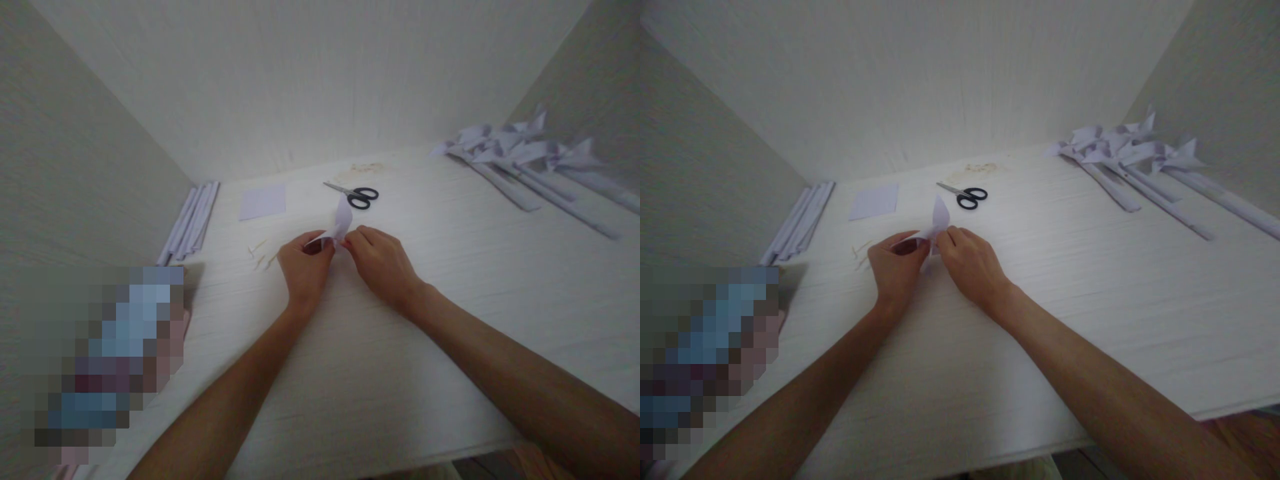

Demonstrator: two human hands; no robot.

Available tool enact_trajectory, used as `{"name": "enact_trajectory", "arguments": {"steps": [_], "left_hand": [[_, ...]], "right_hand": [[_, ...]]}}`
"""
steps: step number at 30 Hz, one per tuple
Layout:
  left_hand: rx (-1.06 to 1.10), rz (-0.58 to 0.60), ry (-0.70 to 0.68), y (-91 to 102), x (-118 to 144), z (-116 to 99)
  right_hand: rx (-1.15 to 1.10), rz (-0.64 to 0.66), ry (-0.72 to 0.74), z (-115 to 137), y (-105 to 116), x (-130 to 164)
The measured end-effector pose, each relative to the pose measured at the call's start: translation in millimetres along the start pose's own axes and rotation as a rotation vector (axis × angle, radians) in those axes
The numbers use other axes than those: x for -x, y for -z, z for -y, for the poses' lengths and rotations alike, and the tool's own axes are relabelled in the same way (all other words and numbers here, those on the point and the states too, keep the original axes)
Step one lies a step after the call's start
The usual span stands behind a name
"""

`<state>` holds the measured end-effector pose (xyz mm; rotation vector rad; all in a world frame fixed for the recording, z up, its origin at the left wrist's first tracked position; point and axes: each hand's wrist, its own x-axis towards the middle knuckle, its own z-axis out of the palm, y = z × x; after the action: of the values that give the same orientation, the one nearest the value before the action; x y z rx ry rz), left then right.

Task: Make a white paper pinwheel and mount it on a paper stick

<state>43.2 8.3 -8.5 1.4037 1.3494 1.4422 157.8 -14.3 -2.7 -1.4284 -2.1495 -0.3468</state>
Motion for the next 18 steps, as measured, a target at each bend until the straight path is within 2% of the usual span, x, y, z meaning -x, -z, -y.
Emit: {"name": "enact_trajectory", "arguments": {"steps": [4, 13, 18], "left_hand": [[-0.014, 0.006, -0.021, 0.4, 0.2, -0.1], [-0.043, -0.023, -0.015, 1.2, 0.2, -1.8], [-0.058, -0.034, -0.017, 0.5, 0.3, -2.4]], "right_hand": [[0.006, -0.008, 0.050, -1.5, 1.4, 0.4], [-0.012, 0.068, -0.035, 0.3, 0.6, -1.7], [-0.042, 0.041, -0.023, -0.2, -2.0, 0.0]]}}
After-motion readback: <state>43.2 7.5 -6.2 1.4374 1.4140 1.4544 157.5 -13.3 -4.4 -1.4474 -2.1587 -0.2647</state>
